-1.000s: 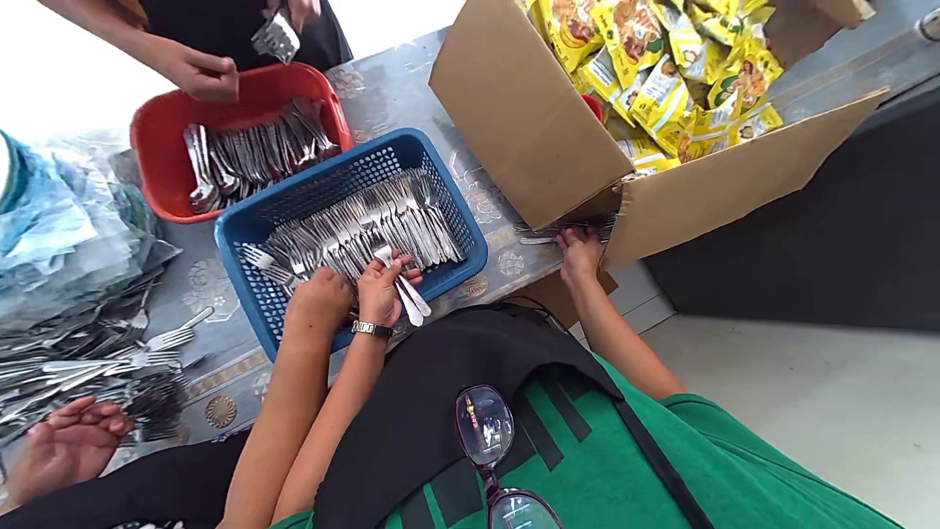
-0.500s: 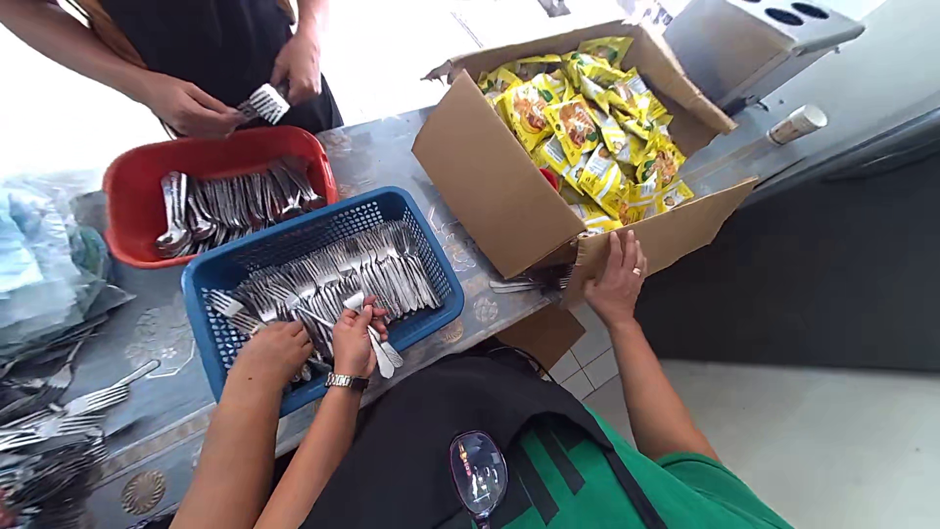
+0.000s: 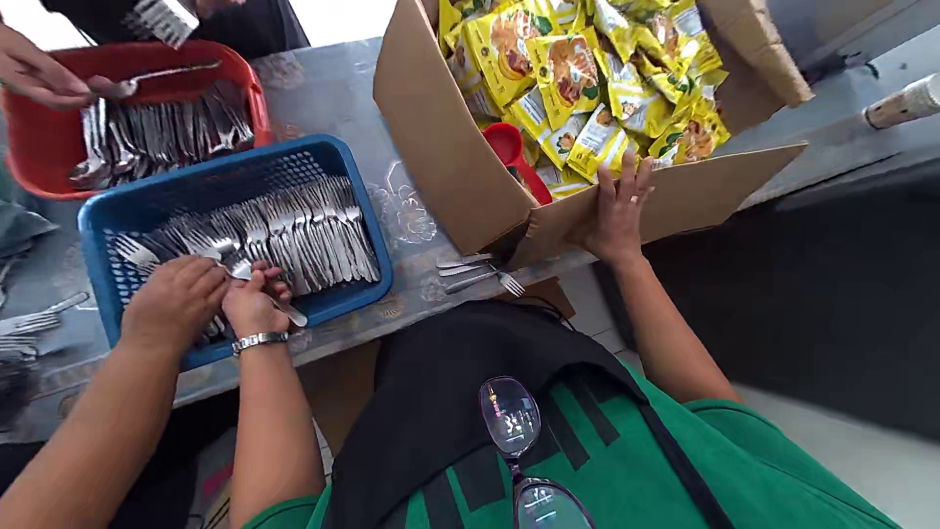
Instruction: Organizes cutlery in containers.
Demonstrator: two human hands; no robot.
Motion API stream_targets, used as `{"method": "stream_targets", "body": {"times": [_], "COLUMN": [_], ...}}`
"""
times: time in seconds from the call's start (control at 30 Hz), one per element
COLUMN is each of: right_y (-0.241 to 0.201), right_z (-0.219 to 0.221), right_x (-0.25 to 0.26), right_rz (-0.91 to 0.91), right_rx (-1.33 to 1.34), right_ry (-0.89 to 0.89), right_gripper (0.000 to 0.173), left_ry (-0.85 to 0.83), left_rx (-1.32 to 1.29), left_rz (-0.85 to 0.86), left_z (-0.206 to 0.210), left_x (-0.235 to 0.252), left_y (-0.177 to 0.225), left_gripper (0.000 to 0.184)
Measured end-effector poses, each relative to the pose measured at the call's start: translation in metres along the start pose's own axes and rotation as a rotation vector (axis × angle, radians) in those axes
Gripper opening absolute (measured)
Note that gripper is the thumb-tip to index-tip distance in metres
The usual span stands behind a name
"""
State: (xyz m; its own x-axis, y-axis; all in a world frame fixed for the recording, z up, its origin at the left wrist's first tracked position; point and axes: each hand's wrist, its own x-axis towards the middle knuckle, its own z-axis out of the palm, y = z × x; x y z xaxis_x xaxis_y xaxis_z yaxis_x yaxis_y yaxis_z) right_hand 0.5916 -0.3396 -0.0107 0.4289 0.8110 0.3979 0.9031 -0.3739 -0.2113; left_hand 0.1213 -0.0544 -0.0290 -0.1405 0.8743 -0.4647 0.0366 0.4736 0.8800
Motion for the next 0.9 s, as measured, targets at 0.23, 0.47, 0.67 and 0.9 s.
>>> {"method": "stream_targets", "body": {"times": [0.23,0.47,0.67,0.9], "right_y": [0.004,0.002,0.001,-0.022], "right_z": [0.009,0.008,0.020,0.012], "right_x": [0.021,0.042,0.059,0.026], "right_rz": [-0.038,0.010,0.014,0.040], "right_rx": [0.009,0.028,0.023,-0.028], "right_ry": [-0.047,-0.175,-0.198,-0.039], "right_gripper": [0.135,0.144,0.147,0.139], "left_ry": [0.047,0.048,0.060,0.057], "left_rx": [0.076,0.106,0.108,0.092], "left_rz": [0.088,0.092,0.055,0.055], "left_z": [0.005,0.006,0.012,0.010], "left_x": [-0.012,-0.009,-0.012,-0.011], "left_y": [0.006,0.005,0.011,0.010], "left_gripper": [0.019,0.019,0.020,0.021]}}
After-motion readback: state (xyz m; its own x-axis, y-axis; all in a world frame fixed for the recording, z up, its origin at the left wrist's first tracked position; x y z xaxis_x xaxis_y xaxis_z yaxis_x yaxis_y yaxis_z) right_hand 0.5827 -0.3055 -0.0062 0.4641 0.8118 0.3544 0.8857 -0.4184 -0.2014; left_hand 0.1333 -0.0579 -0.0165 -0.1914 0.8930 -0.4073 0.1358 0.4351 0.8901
